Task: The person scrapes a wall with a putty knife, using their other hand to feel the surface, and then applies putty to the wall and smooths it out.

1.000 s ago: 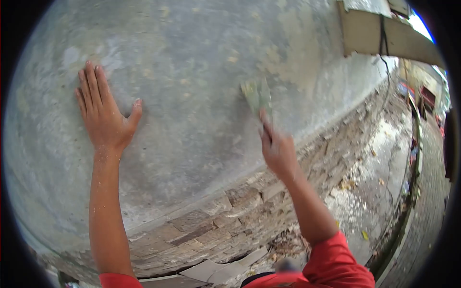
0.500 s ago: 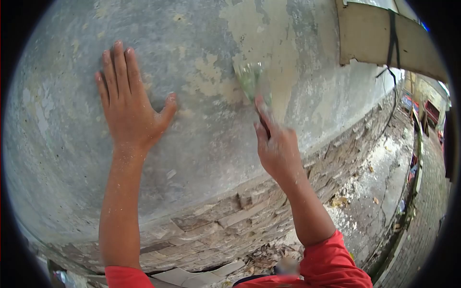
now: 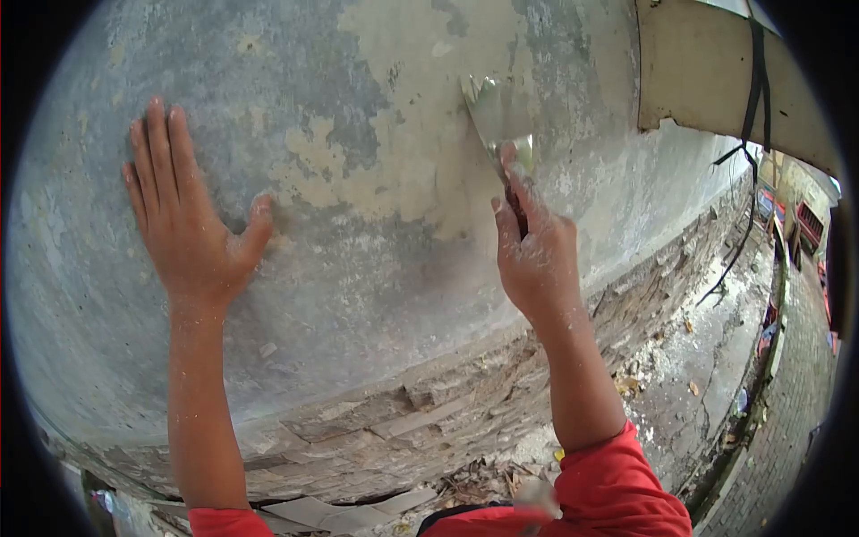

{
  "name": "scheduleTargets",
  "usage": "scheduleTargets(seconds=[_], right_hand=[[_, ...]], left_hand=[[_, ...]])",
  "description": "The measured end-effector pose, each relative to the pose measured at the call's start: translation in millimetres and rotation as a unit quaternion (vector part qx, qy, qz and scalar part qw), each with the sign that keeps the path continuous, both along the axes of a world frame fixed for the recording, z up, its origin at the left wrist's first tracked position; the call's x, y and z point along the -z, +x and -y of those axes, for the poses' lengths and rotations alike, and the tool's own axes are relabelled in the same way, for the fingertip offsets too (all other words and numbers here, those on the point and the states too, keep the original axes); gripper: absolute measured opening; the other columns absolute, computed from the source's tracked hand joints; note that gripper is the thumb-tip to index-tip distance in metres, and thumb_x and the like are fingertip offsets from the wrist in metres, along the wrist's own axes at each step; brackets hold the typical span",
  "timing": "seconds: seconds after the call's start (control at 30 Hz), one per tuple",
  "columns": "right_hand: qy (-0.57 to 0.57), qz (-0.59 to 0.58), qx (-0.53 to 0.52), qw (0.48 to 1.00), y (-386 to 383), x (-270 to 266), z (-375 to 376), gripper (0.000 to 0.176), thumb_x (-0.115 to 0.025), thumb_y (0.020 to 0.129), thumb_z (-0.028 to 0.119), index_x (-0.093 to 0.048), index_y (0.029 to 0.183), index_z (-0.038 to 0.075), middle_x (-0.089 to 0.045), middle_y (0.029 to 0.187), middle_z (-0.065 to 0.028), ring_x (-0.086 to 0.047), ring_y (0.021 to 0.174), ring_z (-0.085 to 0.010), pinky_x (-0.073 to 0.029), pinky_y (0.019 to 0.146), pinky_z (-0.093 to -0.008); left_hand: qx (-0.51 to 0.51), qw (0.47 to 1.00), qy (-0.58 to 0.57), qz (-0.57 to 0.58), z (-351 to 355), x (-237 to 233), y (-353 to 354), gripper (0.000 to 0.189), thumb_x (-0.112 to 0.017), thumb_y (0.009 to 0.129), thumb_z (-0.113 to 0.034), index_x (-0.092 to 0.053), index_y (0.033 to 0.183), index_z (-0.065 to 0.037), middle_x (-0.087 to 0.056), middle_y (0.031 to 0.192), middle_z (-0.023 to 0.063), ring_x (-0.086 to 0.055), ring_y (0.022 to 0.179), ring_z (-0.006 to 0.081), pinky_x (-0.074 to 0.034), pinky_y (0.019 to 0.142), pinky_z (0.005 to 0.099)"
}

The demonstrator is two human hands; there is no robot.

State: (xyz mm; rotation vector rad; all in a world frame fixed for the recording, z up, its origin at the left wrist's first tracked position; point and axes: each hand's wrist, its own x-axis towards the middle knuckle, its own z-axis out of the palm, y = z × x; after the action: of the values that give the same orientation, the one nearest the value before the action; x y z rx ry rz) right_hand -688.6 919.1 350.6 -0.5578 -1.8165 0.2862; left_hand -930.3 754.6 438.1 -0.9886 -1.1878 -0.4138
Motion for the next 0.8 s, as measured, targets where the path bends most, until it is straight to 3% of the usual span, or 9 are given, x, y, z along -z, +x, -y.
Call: scheduleTargets(seconds=[0.07, 0.2, 0.27, 0.33, 0.4, 0.47, 0.57, 0.7, 0.8], right_hand=[[-0.004, -0.008, -0.011, 1.000, -0.4, -7.2, -1.5, 0.051, -0.053, 0.092, 0.008, -0.042, 0.141, 0.014, -0.065, 0.094, -0.0234, -0.059, 0.058, -0.0379, -0.048, 0.053, -0.0407], [0.048, -0.013, -0.038, 0.998, -0.2, 81.0, 3.2, 0.053, -0.052, 0.093, 0.009, -0.039, 0.144, 0.015, -0.067, 0.103, -0.0208, -0.060, 0.050, -0.0282, -0.048, 0.044, -0.0361], [0.036, 0.020, -0.031, 0.999, 1.9, 70.0, 9.7, 0.054, -0.051, 0.093, 0.010, -0.037, 0.145, 0.015, -0.065, 0.108, -0.0223, -0.062, 0.052, -0.0265, -0.049, 0.046, -0.0360], [0.026, 0.029, -0.056, 0.998, 5.0, 21.7, 0.8, 0.052, -0.050, 0.094, 0.012, -0.038, 0.144, 0.016, -0.068, 0.094, -0.0208, -0.062, 0.052, -0.0276, -0.048, 0.046, -0.0377], [-0.027, 0.049, -0.009, 0.998, -0.4, -45.4, 1.1, 0.045, -0.053, 0.094, 0.012, -0.049, 0.138, 0.016, -0.055, 0.064, -0.0189, -0.045, 0.048, -0.0209, -0.041, 0.048, -0.0353], [0.068, -0.050, -0.012, 0.996, -14.2, -81.2, -12.1, 0.044, -0.052, 0.094, 0.015, -0.048, 0.138, 0.016, -0.054, 0.065, -0.0205, -0.044, 0.046, -0.0212, -0.039, 0.048, -0.0356], [0.017, -0.023, -0.015, 0.999, -8.6, -72.6, -0.7, 0.045, -0.052, 0.093, 0.012, -0.048, 0.138, 0.015, -0.054, 0.065, -0.0216, -0.047, 0.047, -0.0250, -0.041, 0.049, -0.0362], [0.031, -0.030, -0.042, 0.998, -9.0, 29.0, 2.7, 0.049, -0.055, 0.091, 0.007, -0.047, 0.139, 0.011, -0.054, 0.065, -0.0229, -0.054, 0.049, -0.0271, -0.043, 0.050, -0.0338], [-0.005, 0.009, -0.039, 0.999, 0.3, -12.6, 4.1, 0.049, -0.055, 0.091, 0.010, -0.046, 0.140, 0.015, -0.055, 0.065, -0.0221, -0.053, 0.050, -0.0287, -0.042, 0.050, -0.0326]], left_hand=[[-0.003, 1.000, -0.009, -0.005, 1.6, 0.1, -1.8, 0.087, -0.052, 0.083, -0.048, -0.019, 0.150, -0.005, -0.019, 0.157, 0.0129, -0.012, 0.146, 0.0310, -0.009, 0.116, 0.0500], [-0.019, 1.000, -0.011, 0.007, 1.9, 1.0, -1.4, 0.089, -0.052, 0.083, -0.051, -0.018, 0.150, -0.003, -0.018, 0.157, 0.0135, -0.010, 0.146, 0.0311, -0.008, 0.116, 0.0502], [-0.013, 1.000, -0.010, 0.023, -1.1, 1.0, 4.1, 0.091, -0.053, 0.082, -0.050, -0.017, 0.150, -0.002, -0.016, 0.157, 0.0148, -0.009, 0.146, 0.0319, -0.006, 0.116, 0.0503], [-0.020, 1.000, -0.008, 0.021, -5.9, 1.5, 6.4, 0.092, -0.055, 0.081, -0.049, -0.017, 0.150, -0.001, -0.015, 0.157, 0.0155, -0.008, 0.146, 0.0324, -0.006, 0.116, 0.0504], [-0.021, 1.000, -0.001, 0.019, -11.8, 0.9, 11.1, 0.092, -0.056, 0.081, -0.048, -0.017, 0.150, -0.001, -0.015, 0.157, 0.0162, -0.007, 0.146, 0.0328, -0.006, 0.116, 0.0505], [-0.014, 1.000, 0.005, 0.026, -17.9, 0.0, 15.8, 0.093, -0.057, 0.080, -0.046, -0.016, 0.150, -0.001, -0.014, 0.157, 0.0169, -0.007, 0.146, 0.0333, -0.005, 0.116, 0.0508], [-0.022, 0.999, 0.011, 0.036, -20.6, -0.5, 17.9, 0.094, -0.058, 0.079, -0.046, -0.016, 0.150, -0.001, -0.014, 0.157, 0.0169, -0.006, 0.147, 0.0330, -0.005, 0.116, 0.0512], [-0.020, 0.999, 0.014, 0.030, -22.6, -1.1, 17.5, 0.095, -0.058, 0.079, -0.047, -0.016, 0.150, -0.001, -0.013, 0.157, 0.0169, -0.006, 0.147, 0.0331, -0.005, 0.116, 0.0511], [-0.012, 0.999, -0.005, 0.043, -32.2, -11.6, 26.6, 0.096, -0.059, 0.078, -0.048, -0.016, 0.150, -0.001, -0.013, 0.157, 0.0165, -0.006, 0.147, 0.0328, -0.005, 0.116, 0.0509]])
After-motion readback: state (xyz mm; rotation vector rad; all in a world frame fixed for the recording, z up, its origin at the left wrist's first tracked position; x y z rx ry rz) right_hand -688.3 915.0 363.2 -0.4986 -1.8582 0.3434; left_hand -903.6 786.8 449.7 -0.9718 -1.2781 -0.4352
